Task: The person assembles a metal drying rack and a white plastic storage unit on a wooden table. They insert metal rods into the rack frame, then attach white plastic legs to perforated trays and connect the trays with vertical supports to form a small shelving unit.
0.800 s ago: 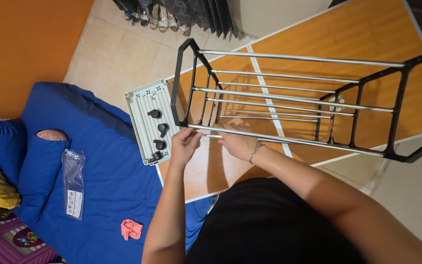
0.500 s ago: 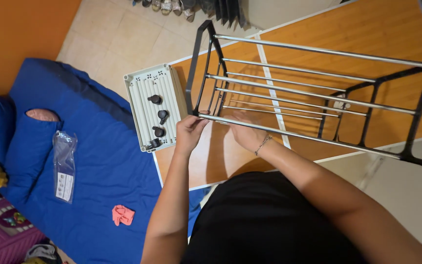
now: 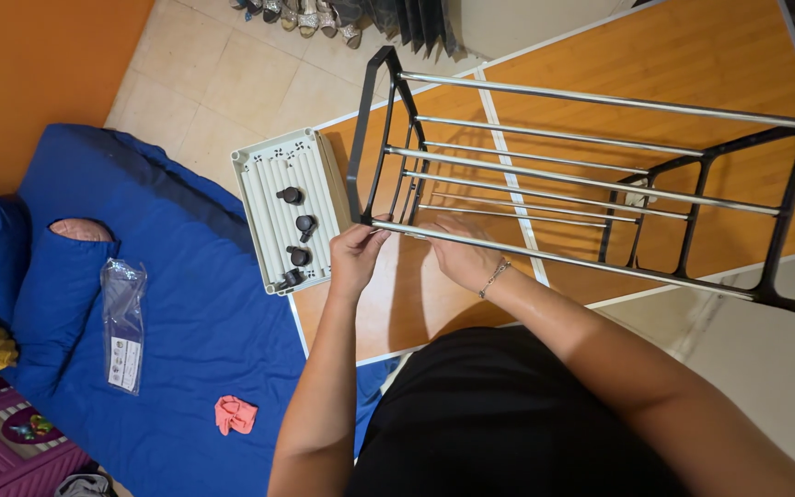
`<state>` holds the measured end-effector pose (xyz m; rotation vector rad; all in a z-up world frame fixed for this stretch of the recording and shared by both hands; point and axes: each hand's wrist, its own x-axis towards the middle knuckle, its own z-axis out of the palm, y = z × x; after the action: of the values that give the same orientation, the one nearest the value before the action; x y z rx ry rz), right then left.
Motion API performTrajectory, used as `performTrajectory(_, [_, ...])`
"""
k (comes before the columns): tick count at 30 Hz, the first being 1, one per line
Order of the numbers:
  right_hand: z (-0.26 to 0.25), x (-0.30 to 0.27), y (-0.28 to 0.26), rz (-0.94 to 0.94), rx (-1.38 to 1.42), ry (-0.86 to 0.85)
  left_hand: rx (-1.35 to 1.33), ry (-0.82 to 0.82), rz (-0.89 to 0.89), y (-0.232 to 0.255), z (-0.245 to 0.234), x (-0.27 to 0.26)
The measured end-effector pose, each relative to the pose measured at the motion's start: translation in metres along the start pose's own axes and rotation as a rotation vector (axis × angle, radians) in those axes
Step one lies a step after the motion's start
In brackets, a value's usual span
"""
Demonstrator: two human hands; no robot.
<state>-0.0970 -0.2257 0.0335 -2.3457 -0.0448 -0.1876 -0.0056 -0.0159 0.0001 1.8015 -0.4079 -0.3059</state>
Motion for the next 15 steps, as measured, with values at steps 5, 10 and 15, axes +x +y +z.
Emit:
performTrajectory(5, [0.003,0.003,0.001,-0.013,0.024,0.022,0.138,0.1,-0.008,-0.004,0.004,-0.003])
performTrajectory(10, [0.003,0.003,-0.001,0.026,-0.018,-0.008,0.085,0.179,-0.001,-0.01,0.013,-0.009])
performTrajectory(15, [0.003,0.004,-0.002,-0.004,-0.042,-0.001,0.04,0.198,0.025,-0.016,0.014,-0.01])
